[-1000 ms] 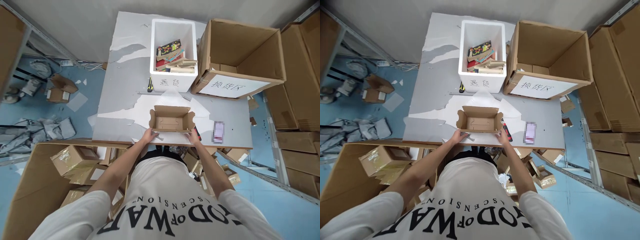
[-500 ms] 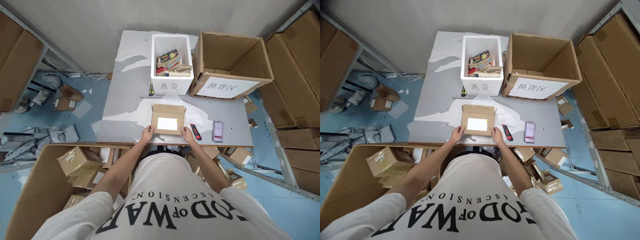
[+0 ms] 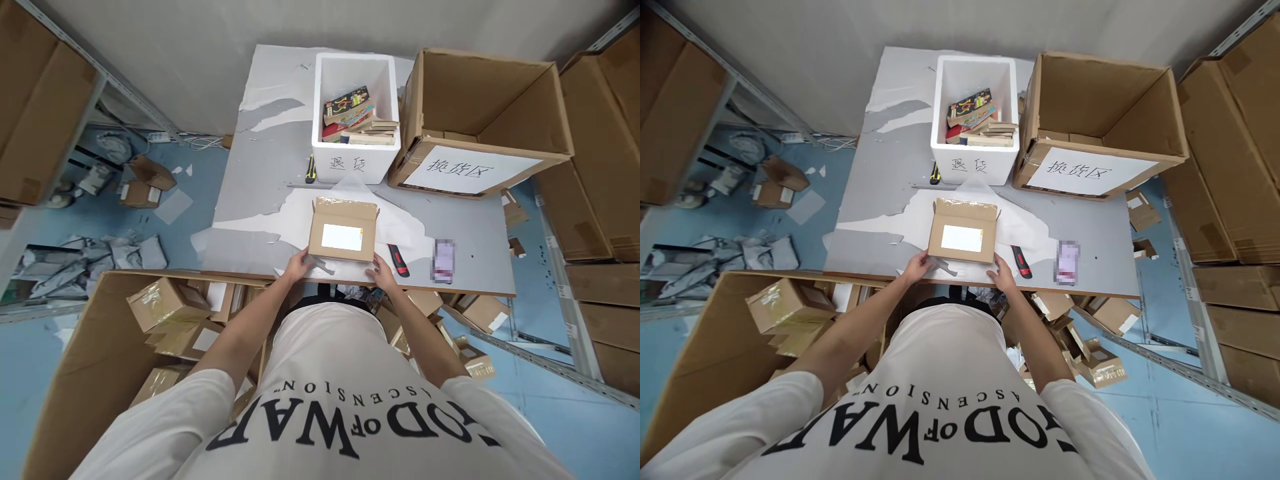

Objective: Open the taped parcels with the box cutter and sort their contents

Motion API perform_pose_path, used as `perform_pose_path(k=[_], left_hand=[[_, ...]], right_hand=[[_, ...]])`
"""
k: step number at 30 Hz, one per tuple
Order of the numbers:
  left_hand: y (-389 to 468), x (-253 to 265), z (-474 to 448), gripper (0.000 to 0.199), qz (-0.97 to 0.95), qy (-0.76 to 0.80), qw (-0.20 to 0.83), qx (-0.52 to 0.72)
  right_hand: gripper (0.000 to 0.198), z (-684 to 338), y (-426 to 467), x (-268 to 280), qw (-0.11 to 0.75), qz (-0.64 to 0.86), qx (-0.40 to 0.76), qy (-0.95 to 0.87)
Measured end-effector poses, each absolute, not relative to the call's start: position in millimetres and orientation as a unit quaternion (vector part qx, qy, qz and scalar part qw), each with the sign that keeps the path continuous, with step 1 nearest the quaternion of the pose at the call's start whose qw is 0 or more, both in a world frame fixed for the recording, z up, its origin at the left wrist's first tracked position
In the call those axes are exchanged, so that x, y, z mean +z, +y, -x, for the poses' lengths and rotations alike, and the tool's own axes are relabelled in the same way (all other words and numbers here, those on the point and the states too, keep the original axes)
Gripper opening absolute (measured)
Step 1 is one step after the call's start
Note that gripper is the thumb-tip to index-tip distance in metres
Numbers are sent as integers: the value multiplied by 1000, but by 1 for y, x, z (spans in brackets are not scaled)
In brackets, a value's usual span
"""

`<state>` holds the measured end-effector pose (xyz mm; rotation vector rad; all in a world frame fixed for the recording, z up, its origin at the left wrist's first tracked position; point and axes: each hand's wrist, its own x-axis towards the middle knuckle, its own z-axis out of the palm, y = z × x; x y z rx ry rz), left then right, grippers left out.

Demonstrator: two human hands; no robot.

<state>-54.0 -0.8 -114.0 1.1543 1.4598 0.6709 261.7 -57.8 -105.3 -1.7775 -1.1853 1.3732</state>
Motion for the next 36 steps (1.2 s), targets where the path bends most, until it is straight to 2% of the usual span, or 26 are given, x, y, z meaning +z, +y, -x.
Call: perform_pose_path(k=[4,8,12,15,18,23,25,26,28,29,34,36], left_hand=[[-8,-103,44,49,-507,598,538,311],[-14,-64,46,51,-543,597,470,358],[-9,-14,40,53,-543,636,404,370],[1,5,28,53,-528,696,361,327],[9,3,19,64,-504,726,360,300],[15,-10,14,71,-457,740,372,324],[17,-11,13,72,-446,740,378,331],[18,-11,12,73,-444,740,381,332],[19,-10,11,73,-441,740,385,330],[20,-10,11,73,-441,742,384,328],[20,-4,10,71,-441,752,373,318],[20,-3,10,70,-441,753,373,316]], right_hand=[[56,-246,-51,-89,346,655,511,-437],[39,-246,-43,-42,375,646,457,-483],[39,-251,-33,7,303,710,342,-536],[43,-248,-23,18,232,743,318,-541],[45,-239,-13,7,214,751,334,-528],[45,-255,-6,-23,291,728,407,-468],[44,-282,-14,-36,313,763,377,-421],[40,-299,-21,-42,311,800,320,-401],[33,-331,-42,-55,247,869,179,-389],[35,-345,-54,-62,228,880,165,-382],[33,-363,-96,-94,144,864,224,-427],[42,-352,-92,-104,129,842,234,-468]])
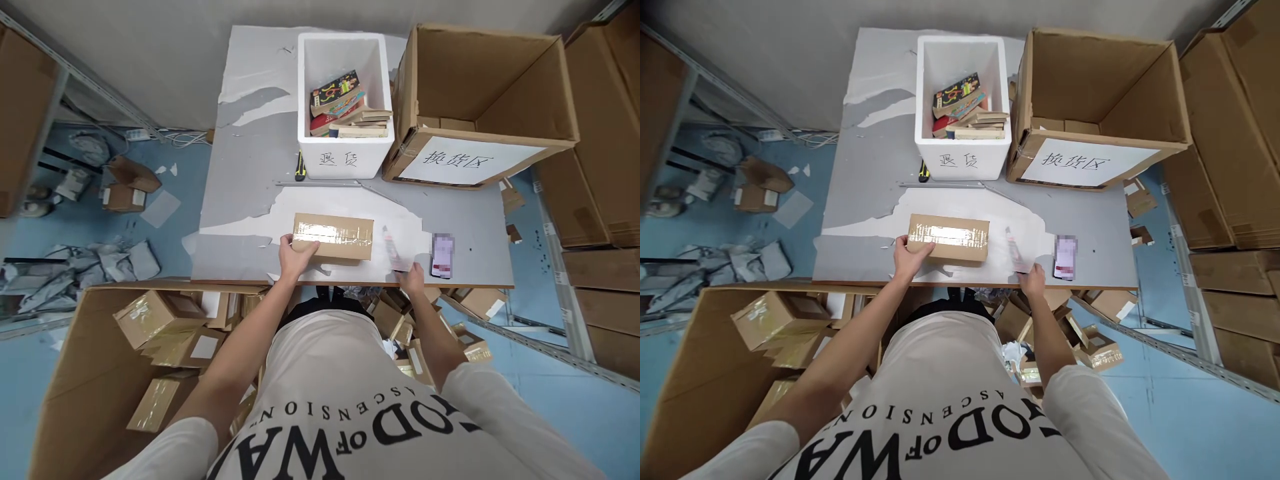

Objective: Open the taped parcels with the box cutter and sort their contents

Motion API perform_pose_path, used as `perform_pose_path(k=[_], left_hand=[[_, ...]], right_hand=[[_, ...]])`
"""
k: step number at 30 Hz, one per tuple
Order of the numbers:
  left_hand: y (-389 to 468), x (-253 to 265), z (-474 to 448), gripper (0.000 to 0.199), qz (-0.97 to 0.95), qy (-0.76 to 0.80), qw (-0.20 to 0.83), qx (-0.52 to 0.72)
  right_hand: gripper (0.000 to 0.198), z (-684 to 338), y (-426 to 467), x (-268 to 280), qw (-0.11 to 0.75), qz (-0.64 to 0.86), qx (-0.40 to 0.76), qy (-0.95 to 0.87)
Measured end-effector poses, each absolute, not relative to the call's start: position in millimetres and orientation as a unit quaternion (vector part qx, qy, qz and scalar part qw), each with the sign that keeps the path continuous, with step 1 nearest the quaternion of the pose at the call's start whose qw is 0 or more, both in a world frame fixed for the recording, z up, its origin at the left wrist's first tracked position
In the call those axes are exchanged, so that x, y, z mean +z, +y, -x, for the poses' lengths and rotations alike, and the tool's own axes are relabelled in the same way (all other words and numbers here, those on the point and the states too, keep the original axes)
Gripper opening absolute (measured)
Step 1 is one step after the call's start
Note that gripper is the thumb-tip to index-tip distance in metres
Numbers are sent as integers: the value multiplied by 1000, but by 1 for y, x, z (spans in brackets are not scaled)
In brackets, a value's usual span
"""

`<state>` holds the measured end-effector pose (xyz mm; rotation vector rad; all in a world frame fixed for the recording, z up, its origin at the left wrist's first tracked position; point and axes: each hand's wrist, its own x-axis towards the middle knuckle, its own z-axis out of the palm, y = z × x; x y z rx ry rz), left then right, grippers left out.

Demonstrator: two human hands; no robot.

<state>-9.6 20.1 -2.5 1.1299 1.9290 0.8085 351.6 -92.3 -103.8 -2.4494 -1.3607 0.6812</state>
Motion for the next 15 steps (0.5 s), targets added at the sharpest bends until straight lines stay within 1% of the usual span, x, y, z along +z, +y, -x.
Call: perform_pose_path(k=[3,7,9,12,13,15], left_hand=[[21,-1,9,70,-443,756,372,308],[22,-3,9,70,-445,758,368,304],[23,-6,9,70,-444,757,368,308],[25,-10,8,72,-441,756,366,316],[26,-11,8,72,-441,755,365,319],[27,-12,6,72,-438,753,367,327]], right_hand=[[57,-330,-69,-111,101,819,226,-518],[65,-314,-40,-110,99,825,229,-507],[65,-318,-41,-105,121,842,234,-471],[55,-345,-61,-84,164,888,230,-363],[52,-356,-69,-72,172,903,218,-329],[56,-374,-78,-44,185,918,176,-303]])
